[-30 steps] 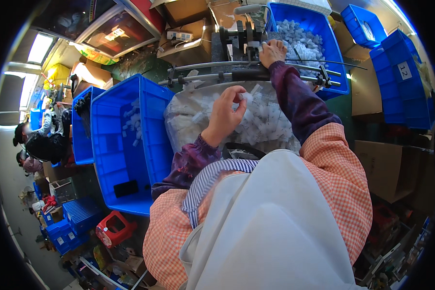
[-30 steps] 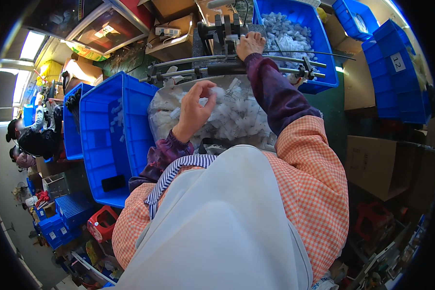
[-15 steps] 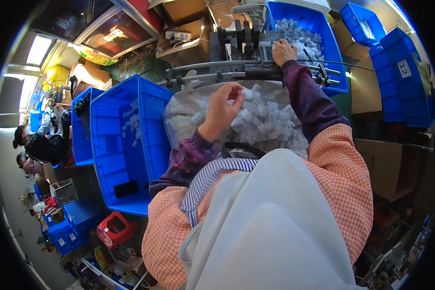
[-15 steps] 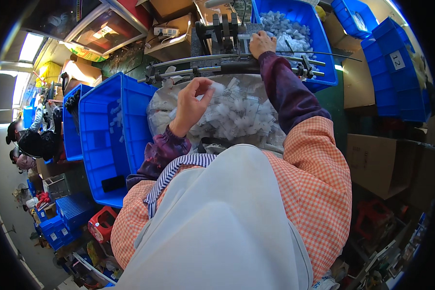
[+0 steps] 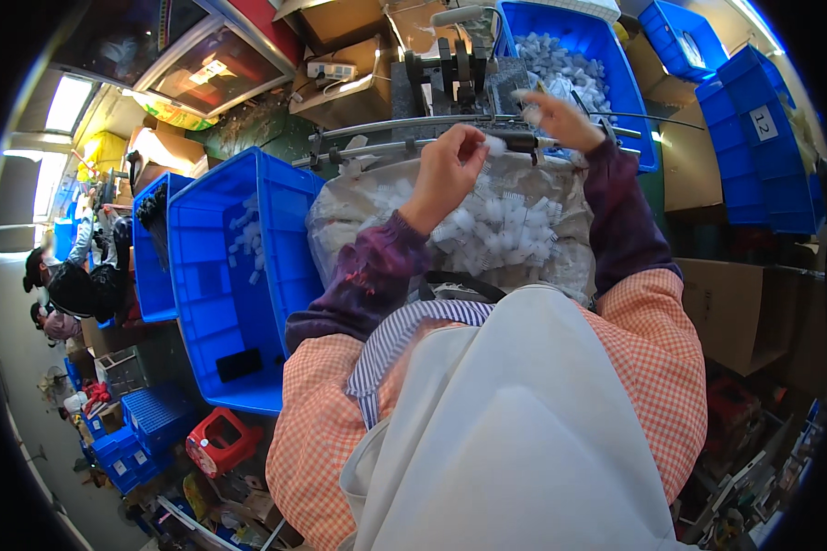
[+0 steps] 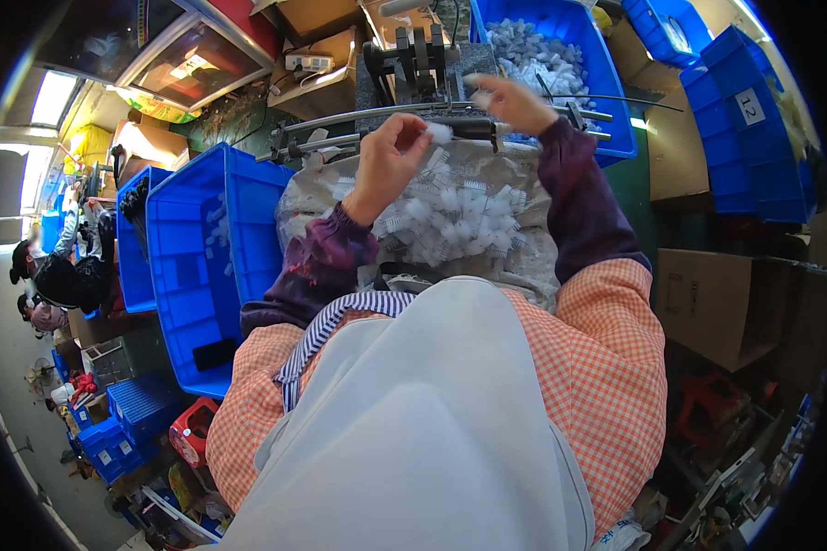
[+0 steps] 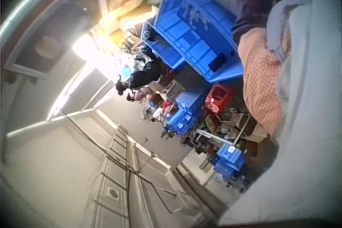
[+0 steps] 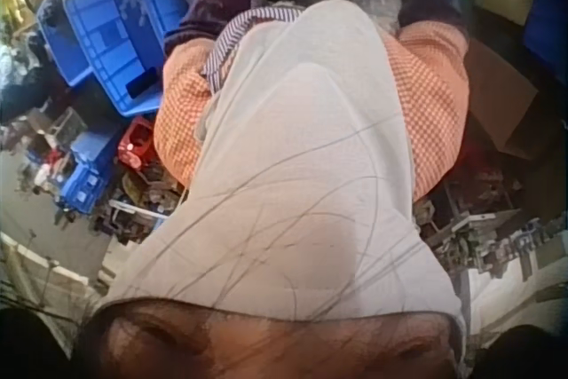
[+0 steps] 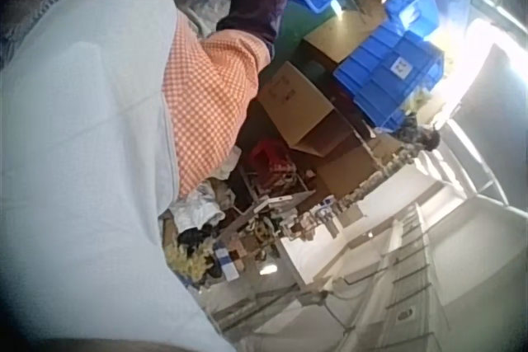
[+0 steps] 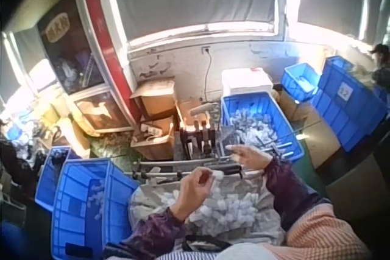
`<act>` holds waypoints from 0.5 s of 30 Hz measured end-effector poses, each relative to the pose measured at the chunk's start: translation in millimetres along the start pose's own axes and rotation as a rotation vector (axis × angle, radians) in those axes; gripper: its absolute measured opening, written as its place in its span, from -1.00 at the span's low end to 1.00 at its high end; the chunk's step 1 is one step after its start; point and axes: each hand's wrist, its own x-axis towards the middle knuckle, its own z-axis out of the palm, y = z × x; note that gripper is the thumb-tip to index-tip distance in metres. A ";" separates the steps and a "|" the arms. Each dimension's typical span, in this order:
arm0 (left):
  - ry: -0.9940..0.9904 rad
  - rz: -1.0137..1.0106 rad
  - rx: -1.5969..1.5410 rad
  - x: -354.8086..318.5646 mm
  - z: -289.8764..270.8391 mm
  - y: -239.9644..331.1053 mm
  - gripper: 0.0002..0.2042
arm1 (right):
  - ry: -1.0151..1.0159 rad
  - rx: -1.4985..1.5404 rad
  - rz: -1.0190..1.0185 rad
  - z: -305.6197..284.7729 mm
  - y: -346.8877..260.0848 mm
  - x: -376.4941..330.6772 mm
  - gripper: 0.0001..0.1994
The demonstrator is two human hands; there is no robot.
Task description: The person sorts small white cylindrical components from a large sack into a blue plastic bin. They pick up handfuls of the items, briefly inspect or separate them, and place them into the bin. The process is repetitive and involves handling the components one by one or in small groups.
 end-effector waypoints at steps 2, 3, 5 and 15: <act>0.030 -0.013 -0.012 5.6 5.1 -13.4 -0.80 | -0.126 0.178 -0.210 23.9 -54.7 -8.4 -0.66; 0.028 -0.045 0.001 4.4 6.9 -16.1 -0.78 | -0.121 0.126 -0.300 31.1 -60.9 -7.0 -0.70; 0.016 -0.102 0.023 0.4 9.1 -17.6 -0.72 | -0.105 0.080 -0.111 34.9 -48.0 3.7 -0.74; -0.435 0.286 0.571 -51.2 31.4 -57.9 -0.80 | 0.448 -0.745 0.013 57.6 43.9 86.7 -0.84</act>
